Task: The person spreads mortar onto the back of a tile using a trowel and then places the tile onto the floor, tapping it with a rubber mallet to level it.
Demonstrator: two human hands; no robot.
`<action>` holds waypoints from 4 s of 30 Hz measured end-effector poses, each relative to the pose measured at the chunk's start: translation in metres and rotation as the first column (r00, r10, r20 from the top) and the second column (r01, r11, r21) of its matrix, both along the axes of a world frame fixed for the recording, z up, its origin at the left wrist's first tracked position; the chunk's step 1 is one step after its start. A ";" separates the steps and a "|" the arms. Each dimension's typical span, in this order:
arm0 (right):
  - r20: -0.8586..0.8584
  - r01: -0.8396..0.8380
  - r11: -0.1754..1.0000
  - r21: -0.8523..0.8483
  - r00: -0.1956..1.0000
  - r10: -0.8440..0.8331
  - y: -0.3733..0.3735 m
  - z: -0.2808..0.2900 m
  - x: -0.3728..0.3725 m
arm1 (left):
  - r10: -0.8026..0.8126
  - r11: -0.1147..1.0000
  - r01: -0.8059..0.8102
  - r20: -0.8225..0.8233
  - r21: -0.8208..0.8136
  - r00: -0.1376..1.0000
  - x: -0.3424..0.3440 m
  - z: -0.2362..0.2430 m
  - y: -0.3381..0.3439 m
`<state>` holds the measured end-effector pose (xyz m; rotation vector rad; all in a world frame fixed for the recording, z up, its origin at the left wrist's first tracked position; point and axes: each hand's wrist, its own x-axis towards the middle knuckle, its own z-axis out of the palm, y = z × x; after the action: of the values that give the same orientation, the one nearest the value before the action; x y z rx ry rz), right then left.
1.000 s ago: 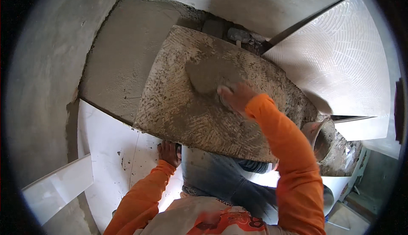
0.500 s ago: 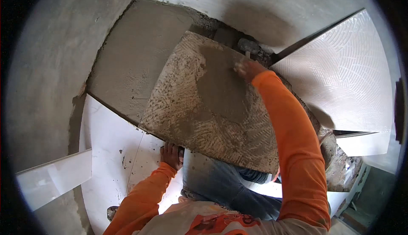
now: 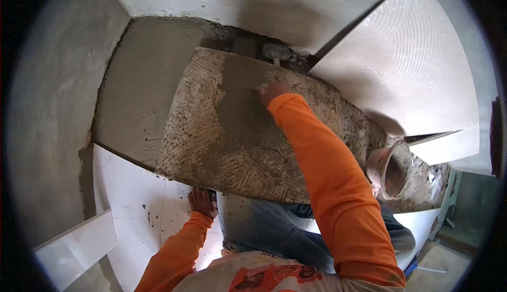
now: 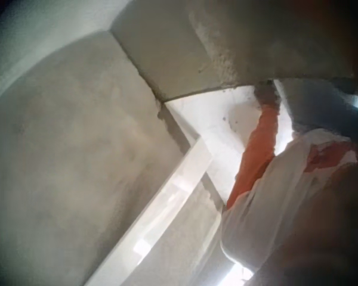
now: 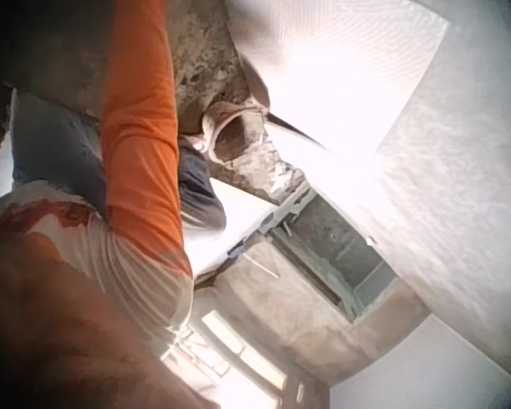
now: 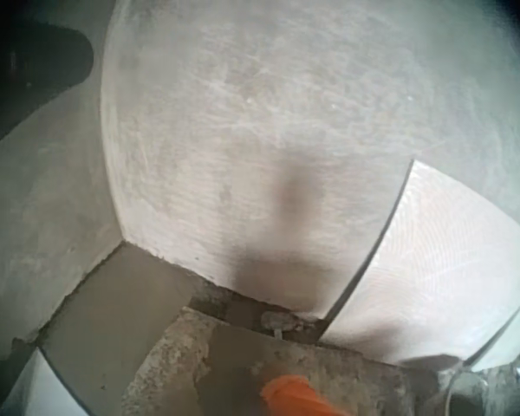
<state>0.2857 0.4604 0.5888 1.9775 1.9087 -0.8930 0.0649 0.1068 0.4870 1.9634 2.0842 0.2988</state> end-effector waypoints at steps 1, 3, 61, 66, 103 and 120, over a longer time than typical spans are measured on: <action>0.040 -0.152 0.988 0.041 0.988 0.150 0.004 -0.010 0.025 | -0.008 1.000 0.007 -0.010 -0.006 1.000 -0.002 -0.003 -0.001; 0.085 -0.195 0.981 -0.021 0.977 0.196 0.001 -0.011 0.073 | -0.012 1.000 0.012 -0.025 -0.015 1.000 -0.007 -0.011 -0.005; 0.342 -0.445 0.896 0.000 0.842 0.418 -0.026 -0.116 0.253 | -0.060 0.997 0.052 0.150 0.061 0.987 0.021 0.000 0.009; 0.308 -0.319 0.946 -0.053 0.896 0.319 -0.037 -0.016 0.197 | -0.074 0.981 0.078 -0.032 0.176 0.997 -0.006 0.001 0.008; 0.165 0.045 0.999 -0.013 0.985 -0.042 -0.042 -0.030 0.157 | -0.057 0.996 0.059 -0.034 0.065 0.998 -0.001 -0.001 0.003; 0.023 -0.638 0.766 0.078 0.769 0.639 0.038 -0.037 -0.025 | 0.030 0.992 -0.039 0.072 0.120 0.997 0.000 -0.001 0.003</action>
<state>0.2603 0.4986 0.5522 1.1772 2.4110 -0.6185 0.0650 0.1101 0.4860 1.9553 2.1025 0.5056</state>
